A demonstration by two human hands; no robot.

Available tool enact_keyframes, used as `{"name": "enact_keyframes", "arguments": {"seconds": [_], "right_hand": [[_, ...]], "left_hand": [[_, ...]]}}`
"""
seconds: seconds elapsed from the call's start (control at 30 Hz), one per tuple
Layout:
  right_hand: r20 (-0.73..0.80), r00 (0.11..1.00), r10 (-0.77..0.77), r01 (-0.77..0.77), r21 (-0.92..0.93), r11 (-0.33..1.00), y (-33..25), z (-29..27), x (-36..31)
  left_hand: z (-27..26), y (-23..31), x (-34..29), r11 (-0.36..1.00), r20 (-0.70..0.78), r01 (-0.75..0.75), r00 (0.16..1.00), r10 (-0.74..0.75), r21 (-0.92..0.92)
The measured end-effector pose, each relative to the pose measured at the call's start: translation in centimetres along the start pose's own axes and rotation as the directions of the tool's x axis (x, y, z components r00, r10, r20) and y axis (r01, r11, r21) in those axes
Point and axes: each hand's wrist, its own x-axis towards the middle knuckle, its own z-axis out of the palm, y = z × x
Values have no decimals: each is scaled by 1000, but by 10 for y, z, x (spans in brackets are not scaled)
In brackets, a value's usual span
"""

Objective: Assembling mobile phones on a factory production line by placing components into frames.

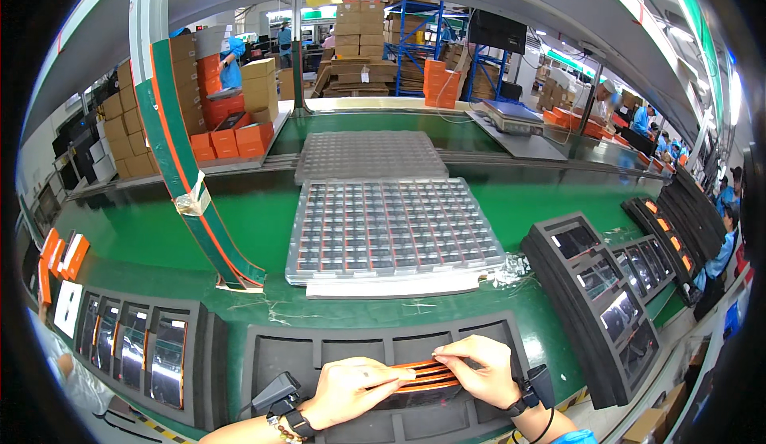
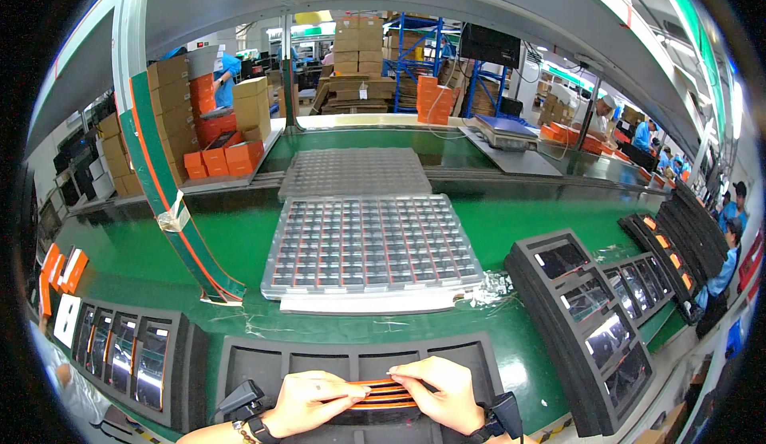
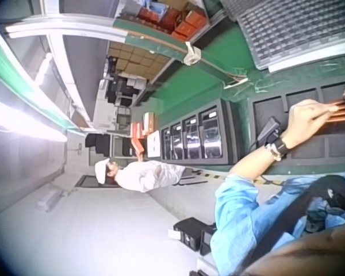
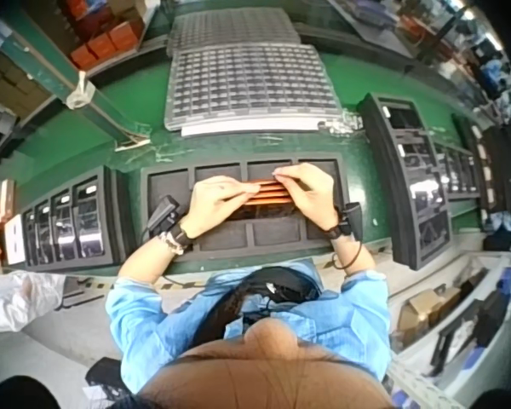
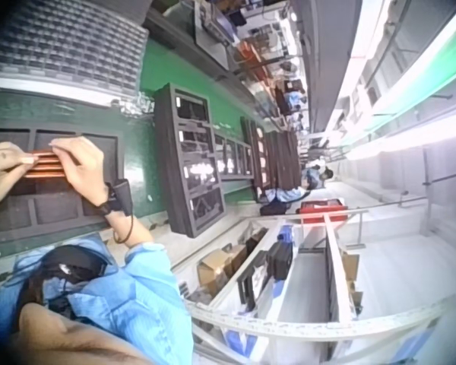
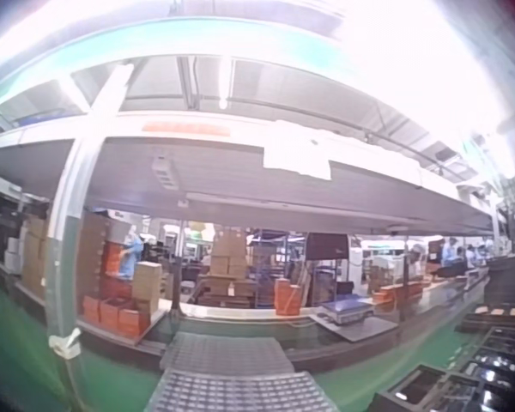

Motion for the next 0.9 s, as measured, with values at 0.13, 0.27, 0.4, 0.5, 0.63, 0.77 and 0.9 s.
{"name": "enact_keyframes", "arguments": {"seconds": [0.13,0.27,0.4,0.5,0.63,0.77,0.9], "right_hand": [[9,999,31,-31,23,999,7,-4,-3],[52,998,25,-24,-14,1000,9,-5,-3],[155,976,-155,174,-116,978,23,-9,-5],[290,940,-180,243,-199,949,22,-14,-14],[396,894,-211,333,-270,903,17,-23,-14],[348,922,-169,286,-319,904,7,-23,-9],[235,952,-198,225,-92,970,-16,-5,8]], "left_hand": [[-1,2,0,1000,13,7,1000,-7,17],[0,2,0,1000,1,7,1000,-7,6],[-1,3,0,999,4,-16,1000,16,45],[-2,4,0,999,5,-18,1000,18,32],[-1,4,-1,997,1,-54,999,54,48],[-2,6,1,995,-7,-63,998,64,78],[-5,10,1,990,-15,-97,995,99,101]]}}
